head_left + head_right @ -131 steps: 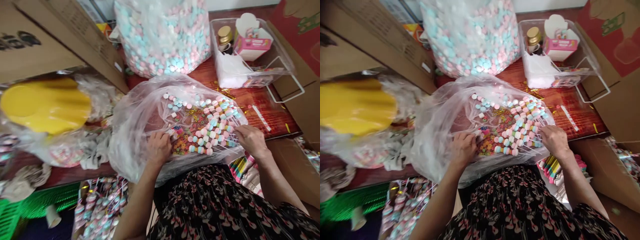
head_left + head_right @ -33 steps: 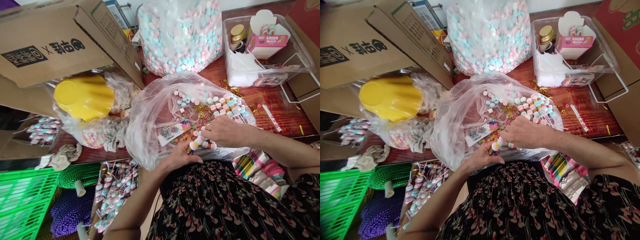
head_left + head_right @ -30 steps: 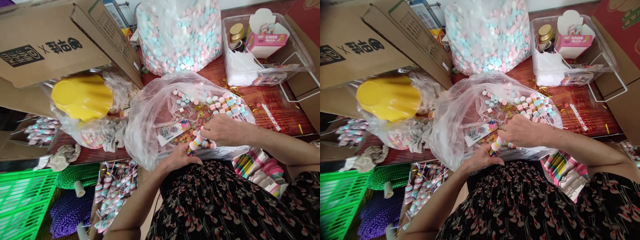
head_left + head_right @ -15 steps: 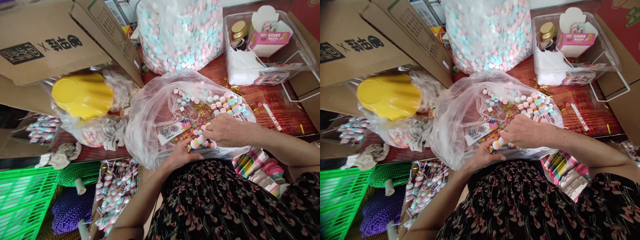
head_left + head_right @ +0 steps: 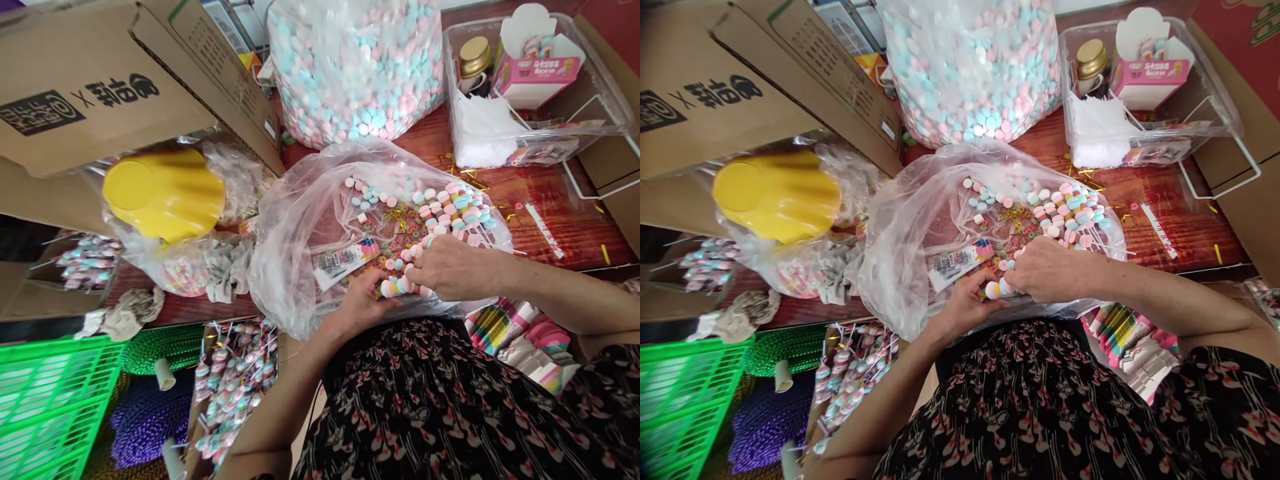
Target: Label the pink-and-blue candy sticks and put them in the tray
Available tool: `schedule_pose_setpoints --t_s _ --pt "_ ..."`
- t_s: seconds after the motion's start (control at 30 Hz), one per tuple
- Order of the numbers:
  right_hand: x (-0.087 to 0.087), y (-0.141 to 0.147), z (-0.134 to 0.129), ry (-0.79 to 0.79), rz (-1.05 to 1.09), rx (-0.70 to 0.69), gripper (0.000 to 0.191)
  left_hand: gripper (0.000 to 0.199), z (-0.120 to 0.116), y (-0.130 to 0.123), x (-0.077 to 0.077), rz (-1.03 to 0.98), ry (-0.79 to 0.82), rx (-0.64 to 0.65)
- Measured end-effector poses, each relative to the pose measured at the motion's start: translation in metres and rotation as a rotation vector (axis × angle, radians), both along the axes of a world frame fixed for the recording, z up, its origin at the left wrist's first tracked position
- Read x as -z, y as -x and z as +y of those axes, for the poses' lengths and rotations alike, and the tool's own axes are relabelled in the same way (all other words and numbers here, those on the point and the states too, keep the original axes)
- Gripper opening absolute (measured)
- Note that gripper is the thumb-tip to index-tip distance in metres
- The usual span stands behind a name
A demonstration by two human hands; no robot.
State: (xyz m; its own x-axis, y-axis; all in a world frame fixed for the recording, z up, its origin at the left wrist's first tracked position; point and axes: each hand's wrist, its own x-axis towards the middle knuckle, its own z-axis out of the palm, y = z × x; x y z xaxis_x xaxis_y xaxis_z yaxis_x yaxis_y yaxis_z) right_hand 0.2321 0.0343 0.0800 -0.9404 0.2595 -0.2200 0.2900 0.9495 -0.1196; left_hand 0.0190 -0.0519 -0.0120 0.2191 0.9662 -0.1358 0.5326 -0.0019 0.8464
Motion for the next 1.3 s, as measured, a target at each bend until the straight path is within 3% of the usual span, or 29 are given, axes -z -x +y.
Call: schedule_pose_setpoints --t_s 0.17,0.27,0.4,0.5,0.6,0.7,0.77,0.9,1.0,1.2,1.3 --pt "-0.003 0.004 -0.001 0.03 0.001 -0.058 0.014 0.032 0.005 -0.005 -0.002 0.077 -0.005 0.094" --pt "-0.001 0.006 -0.003 0.025 0.016 -0.049 0.015 0.04 0.005 -0.006 -0.001 0.036 0.02 0.1" --pt "0.008 0.002 0.0 -0.038 0.142 0.048 0.013 0.098 0.003 0.006 -0.006 -0.106 0.033 0.091" --pt "0.018 -0.003 0.006 -0.056 0.169 0.11 0.013 0.128 -0.001 0.024 -0.011 -0.008 0.061 0.071" --pt "0.027 -0.007 0.01 -0.041 0.176 0.135 0.015 0.11 -0.006 0.037 -0.011 0.097 0.144 0.041" --pt "0.033 -0.008 0.013 -0.032 0.263 0.094 0.016 0.056 -0.011 0.039 -0.005 0.012 0.262 0.071" --pt "0.035 -0.008 0.016 -0.045 0.357 0.04 0.016 0.035 -0.014 0.036 -0.002 -0.112 0.351 0.074" --pt "0.03 -0.007 0.019 -0.096 0.513 -0.067 0.016 0.04 -0.016 0.028 0.002 -0.296 0.458 0.03" --pt "0.022 -0.007 0.015 -0.132 0.543 -0.12 0.016 0.044 -0.015 0.024 0.003 -0.314 0.44 0.045" --pt "0.015 -0.007 0.0 -0.216 0.537 -0.125 0.018 0.038 -0.013 0.014 0.009 -0.167 0.168 -0.103" --pt "0.018 -0.006 0.001 -0.204 0.454 -0.104 0.015 0.035 -0.013 0.01 0.01 0.023 0.005 -0.078"
